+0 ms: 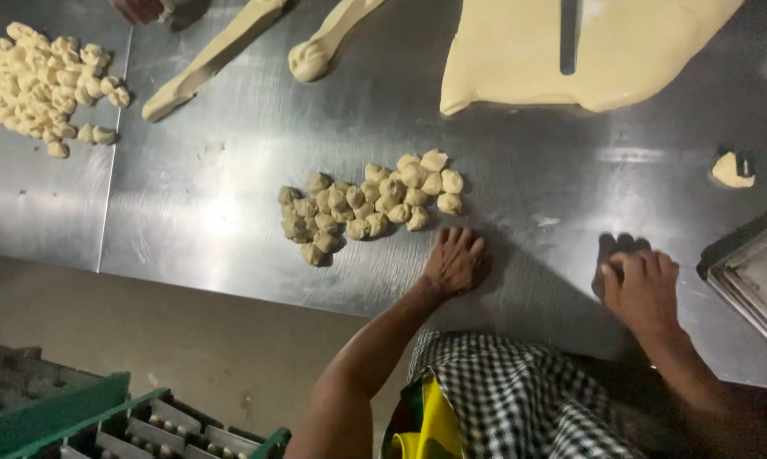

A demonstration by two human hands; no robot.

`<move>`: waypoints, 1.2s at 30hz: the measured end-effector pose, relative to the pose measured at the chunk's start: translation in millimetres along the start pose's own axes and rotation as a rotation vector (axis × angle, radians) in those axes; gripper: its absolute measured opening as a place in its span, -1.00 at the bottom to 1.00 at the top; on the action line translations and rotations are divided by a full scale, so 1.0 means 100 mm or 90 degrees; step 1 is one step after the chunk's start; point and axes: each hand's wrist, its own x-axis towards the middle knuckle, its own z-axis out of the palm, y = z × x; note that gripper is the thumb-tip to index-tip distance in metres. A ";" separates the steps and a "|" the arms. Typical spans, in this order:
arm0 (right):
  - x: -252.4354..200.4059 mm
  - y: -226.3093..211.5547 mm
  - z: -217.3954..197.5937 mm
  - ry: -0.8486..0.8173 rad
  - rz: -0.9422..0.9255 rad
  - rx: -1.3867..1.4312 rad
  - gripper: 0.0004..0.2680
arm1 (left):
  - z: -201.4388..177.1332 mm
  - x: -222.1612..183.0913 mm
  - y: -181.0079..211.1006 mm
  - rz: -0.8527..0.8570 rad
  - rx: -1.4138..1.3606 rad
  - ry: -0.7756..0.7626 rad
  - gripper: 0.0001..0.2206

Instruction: The person is shaping small pieces of dough into balls and placing them on a baking tray in a commercial bakery.

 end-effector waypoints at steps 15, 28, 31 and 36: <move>-0.79 0.07 0.01 -0.106 0.127 0.302 -0.69 | 0.24 -0.78 0.43 -0.061 -0.070 0.185 -0.69; 0.14 -0.39 -0.16 0.197 0.203 0.172 -0.80 | 0.03 0.42 1.22 -0.249 0.000 0.024 -0.64; -0.13 -0.40 -0.07 0.145 0.093 0.226 -0.83 | 0.44 0.07 1.34 -0.195 -0.003 0.001 -0.67; -0.64 0.19 0.05 -0.088 -0.068 0.223 -0.76 | 0.30 -0.55 0.88 -0.146 0.016 -0.002 -0.52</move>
